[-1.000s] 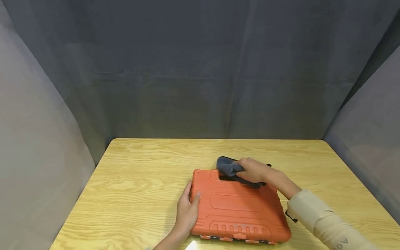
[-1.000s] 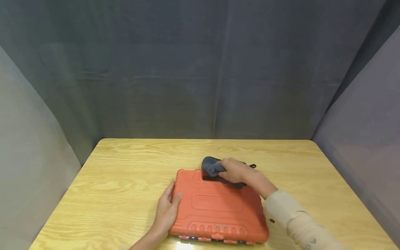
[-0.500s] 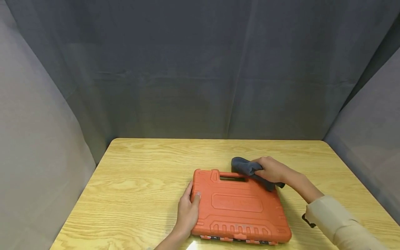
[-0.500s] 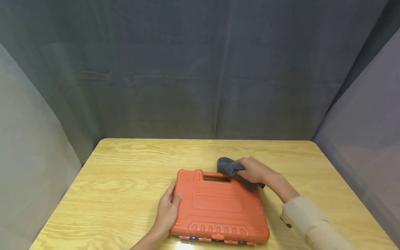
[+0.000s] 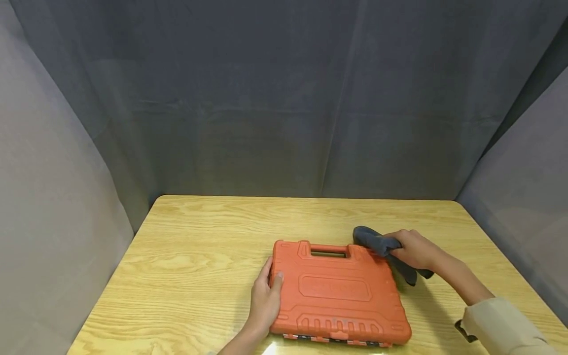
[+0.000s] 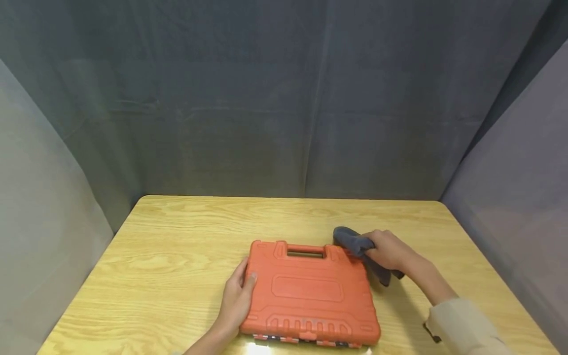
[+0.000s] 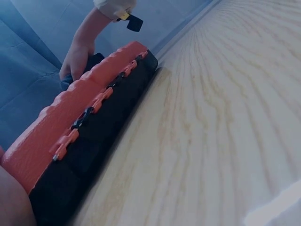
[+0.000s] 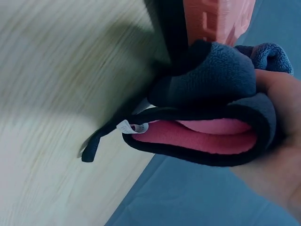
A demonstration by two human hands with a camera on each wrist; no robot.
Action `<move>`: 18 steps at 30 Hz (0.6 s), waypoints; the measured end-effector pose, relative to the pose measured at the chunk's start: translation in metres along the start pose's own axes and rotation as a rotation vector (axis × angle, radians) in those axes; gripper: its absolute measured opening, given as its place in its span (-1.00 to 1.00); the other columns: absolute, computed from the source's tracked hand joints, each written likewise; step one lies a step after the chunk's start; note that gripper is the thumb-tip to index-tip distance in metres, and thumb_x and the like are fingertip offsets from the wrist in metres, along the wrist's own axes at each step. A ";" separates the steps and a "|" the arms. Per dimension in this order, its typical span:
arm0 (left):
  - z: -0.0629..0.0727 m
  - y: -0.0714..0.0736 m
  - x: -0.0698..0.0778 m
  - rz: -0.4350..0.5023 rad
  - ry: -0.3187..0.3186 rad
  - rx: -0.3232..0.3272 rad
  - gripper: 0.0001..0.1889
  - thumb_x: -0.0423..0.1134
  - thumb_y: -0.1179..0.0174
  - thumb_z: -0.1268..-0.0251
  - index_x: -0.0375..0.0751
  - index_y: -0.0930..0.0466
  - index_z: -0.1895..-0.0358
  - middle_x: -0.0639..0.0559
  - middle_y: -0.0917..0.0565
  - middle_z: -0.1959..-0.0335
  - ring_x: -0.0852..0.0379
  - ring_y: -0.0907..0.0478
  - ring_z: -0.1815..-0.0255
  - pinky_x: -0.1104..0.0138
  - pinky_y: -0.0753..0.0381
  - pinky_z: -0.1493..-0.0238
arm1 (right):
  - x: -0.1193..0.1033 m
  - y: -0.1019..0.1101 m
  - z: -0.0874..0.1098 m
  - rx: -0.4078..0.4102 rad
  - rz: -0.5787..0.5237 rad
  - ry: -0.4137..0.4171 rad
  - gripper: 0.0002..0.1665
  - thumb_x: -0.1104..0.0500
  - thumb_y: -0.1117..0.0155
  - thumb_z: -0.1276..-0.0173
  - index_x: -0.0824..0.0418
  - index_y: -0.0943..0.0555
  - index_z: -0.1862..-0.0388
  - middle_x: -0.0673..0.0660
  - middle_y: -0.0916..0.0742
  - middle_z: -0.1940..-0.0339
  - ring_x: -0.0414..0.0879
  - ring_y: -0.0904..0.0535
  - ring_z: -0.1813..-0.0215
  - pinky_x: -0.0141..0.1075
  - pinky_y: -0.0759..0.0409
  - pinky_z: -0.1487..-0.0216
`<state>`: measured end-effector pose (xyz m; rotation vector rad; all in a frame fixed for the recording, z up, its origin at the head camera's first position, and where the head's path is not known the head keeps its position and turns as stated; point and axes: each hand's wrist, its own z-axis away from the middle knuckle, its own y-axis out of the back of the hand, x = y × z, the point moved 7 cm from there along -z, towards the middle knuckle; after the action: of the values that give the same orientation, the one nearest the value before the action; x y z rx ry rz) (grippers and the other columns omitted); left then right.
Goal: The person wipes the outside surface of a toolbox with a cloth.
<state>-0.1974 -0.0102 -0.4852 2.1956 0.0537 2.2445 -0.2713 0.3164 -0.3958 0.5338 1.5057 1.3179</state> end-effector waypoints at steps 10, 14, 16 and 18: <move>0.000 -0.002 -0.001 0.006 0.005 -0.009 -0.40 -0.34 0.03 -0.56 -0.44 -0.03 -0.54 -0.34 -0.15 -0.52 -0.24 -0.08 -0.51 -0.10 -0.08 -0.45 | 0.017 -0.005 0.025 0.029 -0.012 -0.100 -0.50 0.40 -0.23 -0.33 0.45 -0.54 -0.26 0.45 -0.67 -0.05 0.07 -0.67 0.17 -0.13 -0.59 0.28; 0.000 0.000 -0.001 0.011 0.007 -0.002 -0.40 -0.34 0.03 -0.56 -0.43 -0.03 -0.55 -0.33 -0.17 -0.51 -0.24 -0.11 -0.50 -0.10 -0.10 -0.45 | 0.016 -0.018 0.032 0.070 -0.095 -0.165 -0.44 0.37 -0.20 -0.39 0.50 -0.43 -0.35 0.52 -0.60 -0.15 0.13 -0.65 0.09 -0.10 -0.59 0.23; 0.000 0.000 0.000 0.015 0.006 -0.001 -0.40 -0.34 0.04 -0.57 -0.42 -0.03 -0.55 -0.33 -0.16 -0.52 -0.23 -0.10 -0.51 -0.10 -0.08 -0.45 | 0.014 -0.024 0.034 0.095 -0.136 -0.215 -0.41 0.35 -0.17 -0.42 0.54 -0.36 -0.38 0.57 -0.56 -0.17 0.11 -0.64 0.11 -0.11 -0.58 0.25; 0.000 0.000 0.001 0.015 0.003 -0.002 -0.40 -0.34 0.04 -0.57 -0.42 -0.02 -0.55 -0.32 -0.15 -0.53 -0.23 -0.07 -0.52 -0.10 -0.06 -0.46 | 0.012 -0.029 0.036 0.118 -0.172 -0.267 -0.37 0.34 -0.14 -0.42 0.56 -0.30 -0.41 0.63 -0.53 -0.17 0.06 -0.61 0.27 -0.15 -0.53 0.36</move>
<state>-0.1971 -0.0097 -0.4845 2.1997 0.0351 2.2549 -0.2362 0.3344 -0.4226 0.6155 1.3792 0.9881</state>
